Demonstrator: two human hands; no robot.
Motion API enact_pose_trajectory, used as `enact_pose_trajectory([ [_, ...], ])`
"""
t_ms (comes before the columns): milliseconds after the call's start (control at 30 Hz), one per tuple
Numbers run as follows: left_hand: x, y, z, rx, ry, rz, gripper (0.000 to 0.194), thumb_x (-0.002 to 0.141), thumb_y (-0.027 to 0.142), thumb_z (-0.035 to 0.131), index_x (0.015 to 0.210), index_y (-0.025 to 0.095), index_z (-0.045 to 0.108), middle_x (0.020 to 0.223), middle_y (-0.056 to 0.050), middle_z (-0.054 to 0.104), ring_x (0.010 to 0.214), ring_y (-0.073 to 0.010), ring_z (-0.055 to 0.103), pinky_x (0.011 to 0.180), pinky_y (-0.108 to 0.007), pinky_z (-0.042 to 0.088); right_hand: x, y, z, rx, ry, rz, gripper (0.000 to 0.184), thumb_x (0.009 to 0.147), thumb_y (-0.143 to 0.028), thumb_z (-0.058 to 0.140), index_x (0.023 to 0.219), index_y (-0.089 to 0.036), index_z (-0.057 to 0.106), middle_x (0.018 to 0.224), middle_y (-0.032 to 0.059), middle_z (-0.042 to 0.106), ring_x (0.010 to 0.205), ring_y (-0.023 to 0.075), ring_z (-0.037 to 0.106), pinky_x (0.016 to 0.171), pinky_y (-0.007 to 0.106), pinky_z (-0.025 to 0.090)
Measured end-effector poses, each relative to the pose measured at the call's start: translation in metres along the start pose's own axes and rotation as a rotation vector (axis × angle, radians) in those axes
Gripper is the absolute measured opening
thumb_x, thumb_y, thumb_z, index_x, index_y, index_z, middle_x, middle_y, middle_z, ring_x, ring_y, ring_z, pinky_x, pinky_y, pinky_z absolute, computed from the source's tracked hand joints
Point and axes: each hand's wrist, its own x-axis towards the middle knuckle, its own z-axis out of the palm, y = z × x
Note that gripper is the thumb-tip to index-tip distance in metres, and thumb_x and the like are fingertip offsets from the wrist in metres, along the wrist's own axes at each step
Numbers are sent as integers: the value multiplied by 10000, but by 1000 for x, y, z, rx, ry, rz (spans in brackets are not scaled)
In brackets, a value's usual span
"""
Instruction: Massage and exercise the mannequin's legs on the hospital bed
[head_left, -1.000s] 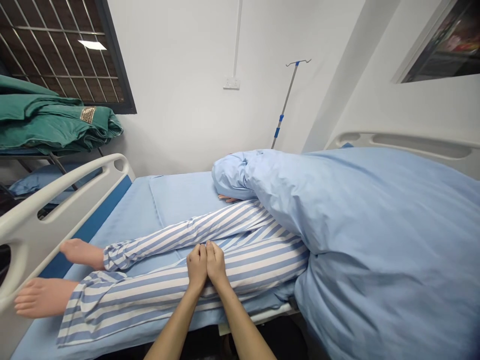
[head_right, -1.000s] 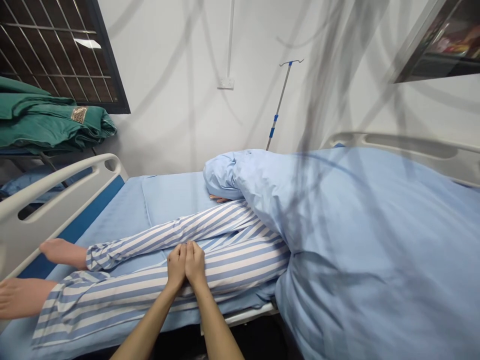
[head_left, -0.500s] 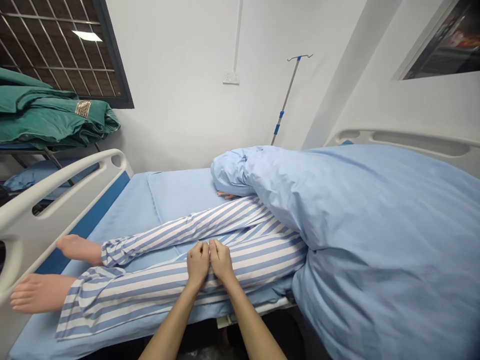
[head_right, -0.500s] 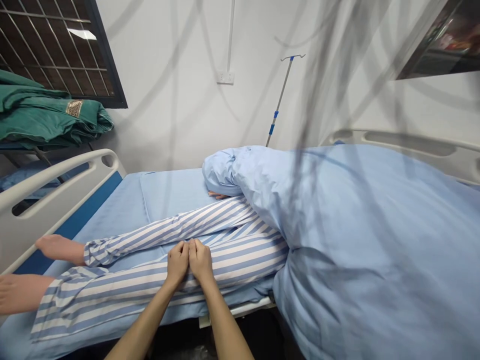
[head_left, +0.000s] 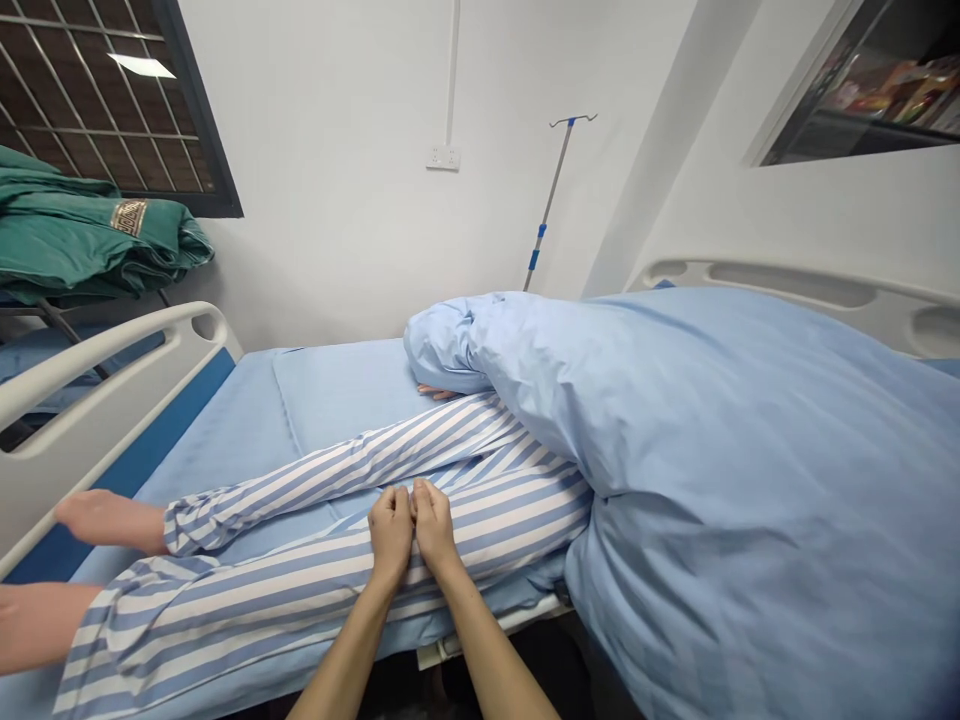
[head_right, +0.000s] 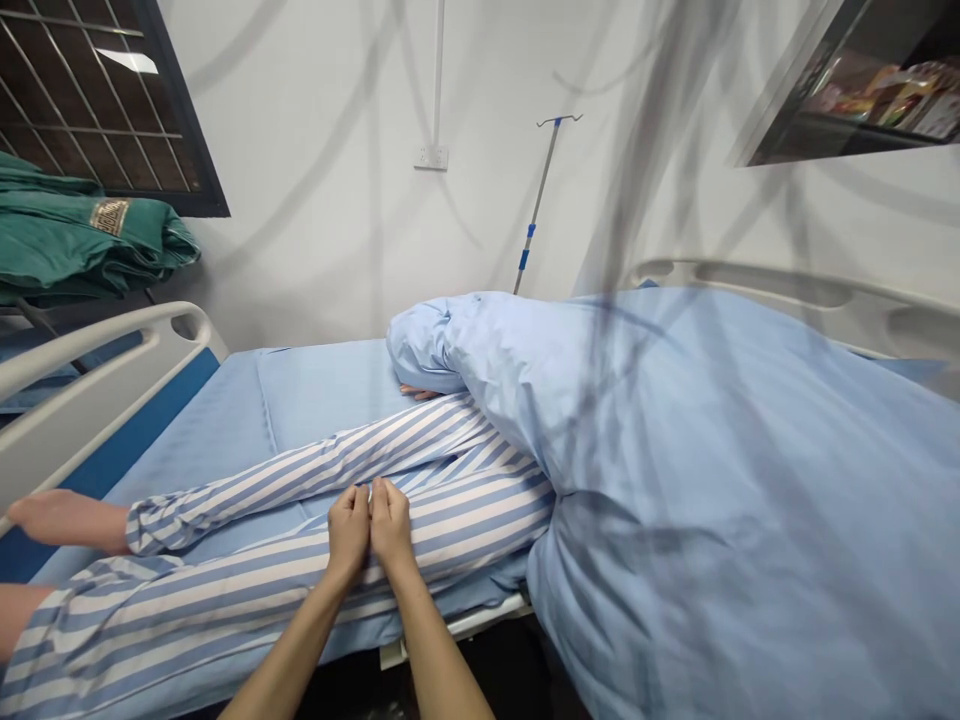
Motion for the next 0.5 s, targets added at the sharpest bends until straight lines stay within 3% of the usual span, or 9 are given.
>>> enact_pose_trajectory([
  [133,2,-20,0,75,6,11,323,774,362,402,509,188,334,461,51,352,487,-90,320,487,-220,251,-1,0,3,-43,8,-16,320,854,-352,348,587,-188,409,551,-30,434,533,103,396,520,219,316],
  [333,4,-19,-3,70,-7,-4,330,787,380,389,523,188,338,473,51,361,501,-94,330,497,-219,251,0,-2,6,-98,-34,-16,348,866,-362,320,584,-184,419,552,-23,461,527,106,400,510,221,287],
  [500,4,-20,-1,91,-19,9,356,806,390,369,516,188,325,465,51,357,497,-93,329,501,-221,242,10,-16,-7,-325,-100,-97,360,867,-368,343,578,-189,461,514,-25,470,501,106,404,507,231,236],
])
